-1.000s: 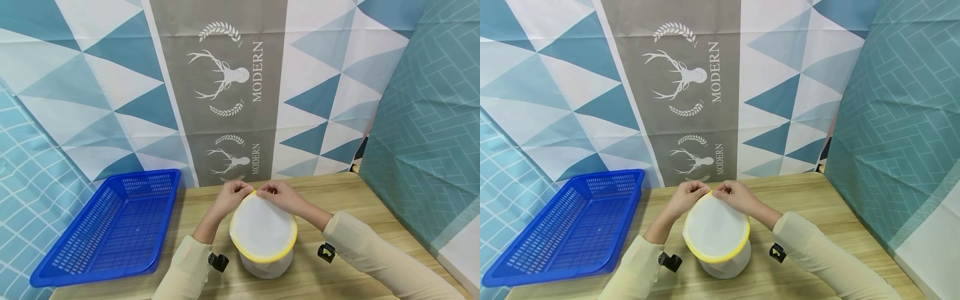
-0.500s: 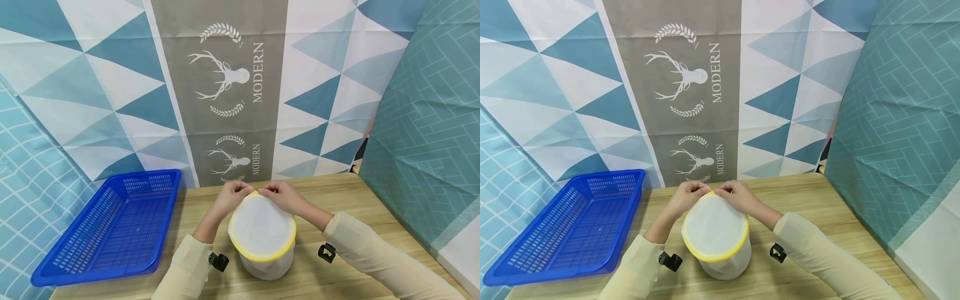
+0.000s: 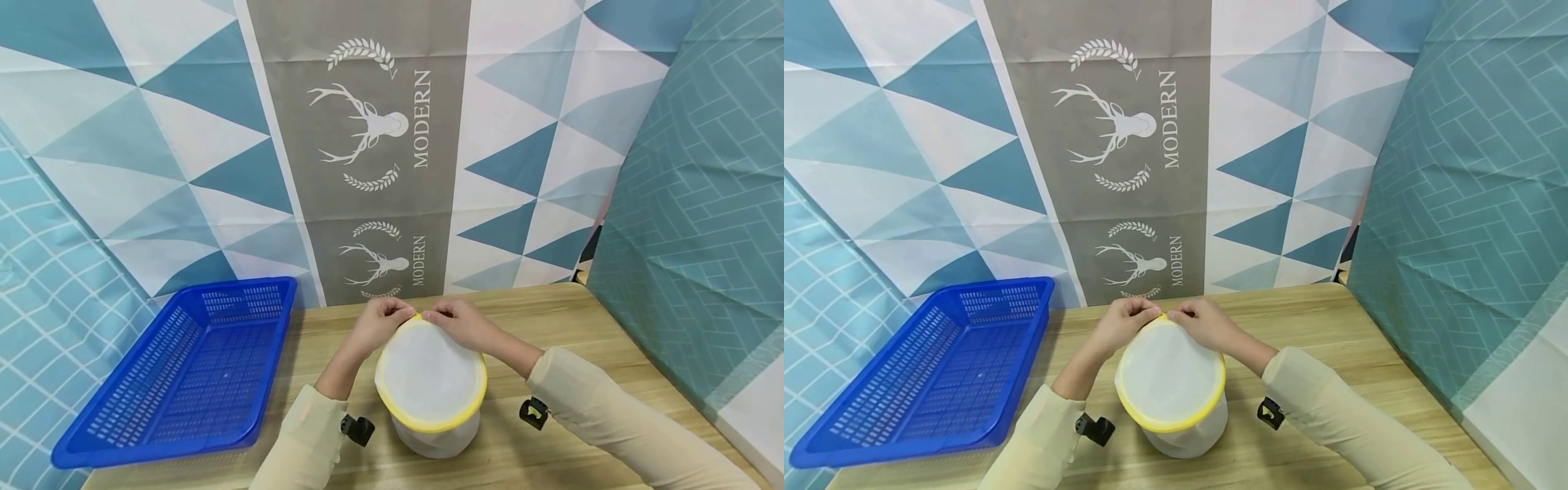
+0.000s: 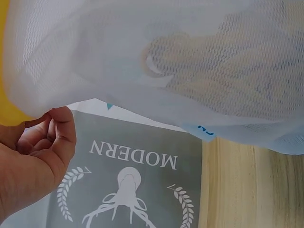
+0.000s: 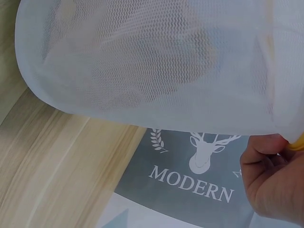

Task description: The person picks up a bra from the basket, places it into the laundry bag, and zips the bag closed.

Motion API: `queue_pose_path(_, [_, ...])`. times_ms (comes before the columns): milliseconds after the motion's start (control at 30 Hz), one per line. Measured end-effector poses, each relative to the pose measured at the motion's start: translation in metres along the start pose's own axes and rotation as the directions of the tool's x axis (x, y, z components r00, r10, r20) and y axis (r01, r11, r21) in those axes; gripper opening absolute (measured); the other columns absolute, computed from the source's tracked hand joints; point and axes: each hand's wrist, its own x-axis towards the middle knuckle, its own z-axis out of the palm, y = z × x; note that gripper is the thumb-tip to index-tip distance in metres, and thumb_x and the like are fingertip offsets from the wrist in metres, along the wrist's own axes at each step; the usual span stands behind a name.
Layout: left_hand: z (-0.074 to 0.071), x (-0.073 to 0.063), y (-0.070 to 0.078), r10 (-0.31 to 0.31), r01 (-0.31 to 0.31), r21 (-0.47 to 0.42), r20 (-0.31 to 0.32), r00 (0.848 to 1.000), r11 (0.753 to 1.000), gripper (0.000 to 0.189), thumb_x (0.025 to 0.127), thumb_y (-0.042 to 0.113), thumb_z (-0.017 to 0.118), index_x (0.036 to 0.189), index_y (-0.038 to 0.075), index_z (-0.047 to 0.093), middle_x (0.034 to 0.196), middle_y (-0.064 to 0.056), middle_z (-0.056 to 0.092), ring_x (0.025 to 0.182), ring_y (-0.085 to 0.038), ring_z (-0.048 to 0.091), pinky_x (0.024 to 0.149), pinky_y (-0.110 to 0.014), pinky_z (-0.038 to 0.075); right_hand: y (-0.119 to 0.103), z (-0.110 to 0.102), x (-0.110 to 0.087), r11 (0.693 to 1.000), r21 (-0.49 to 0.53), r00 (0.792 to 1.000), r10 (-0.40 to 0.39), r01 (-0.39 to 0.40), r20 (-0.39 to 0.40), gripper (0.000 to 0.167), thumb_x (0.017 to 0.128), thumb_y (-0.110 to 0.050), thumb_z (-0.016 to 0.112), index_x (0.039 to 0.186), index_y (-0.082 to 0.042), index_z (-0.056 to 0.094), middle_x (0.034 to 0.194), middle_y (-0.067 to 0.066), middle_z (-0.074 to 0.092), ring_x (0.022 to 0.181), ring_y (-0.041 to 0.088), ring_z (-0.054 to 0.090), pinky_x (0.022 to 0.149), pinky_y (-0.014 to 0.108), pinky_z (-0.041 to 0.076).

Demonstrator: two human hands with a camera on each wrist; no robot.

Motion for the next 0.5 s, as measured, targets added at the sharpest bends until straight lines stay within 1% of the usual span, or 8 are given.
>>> queue_pose_path(200, [-0.0001,0.0018,-0.0035,0.0,0.0,-0.004,-0.01,1.0,1.0,0.018,0.092,0.015,0.059,0.091,0.0,0.069,0.076,-0.007,0.066,0.062,-0.009,0.056,0.057,-0.023,0.048,0.0047,-0.0016,0.0006,1.0,-0.01,1.0,0.028,-0.028,0.002,0.026,0.096,-0.027,0.053,0.086,-0.008,0.068,0.073,0.003,0.056,0.06,0.011,0.05,0.053,0.024,0.045])
queue_pose_path(300, [-0.0002,0.002,-0.0052,-0.004,0.004,-0.007,-0.02,1.0,1.0,0.017,0.092,0.014,0.059,0.091,-0.001,0.069,0.077,-0.007,0.066,0.063,-0.009,0.056,0.057,-0.022,0.048,0.0058,-0.0027,-0.0006,0.999,-0.004,0.999,0.04,-0.04,-0.003,0.026,0.096,-0.026,0.053,0.088,-0.007,0.069,0.074,0.004,0.057,0.06,0.011,0.051,0.052,0.024,0.046])
queue_pose_path(500, [-0.0007,0.0021,-0.0058,-0.007,0.006,-0.007,-0.031,1.0,1.0,0.017,0.092,0.014,0.06,0.091,0.0,0.068,0.076,-0.007,0.066,0.063,-0.009,0.056,0.057,-0.021,0.048,0.0048,-0.003,-0.0012,0.999,0.0,0.999,0.04,-0.04,-0.012,0.026,0.096,-0.026,0.053,0.089,-0.007,0.069,0.076,0.004,0.058,0.062,0.012,0.051,0.054,0.025,0.046])
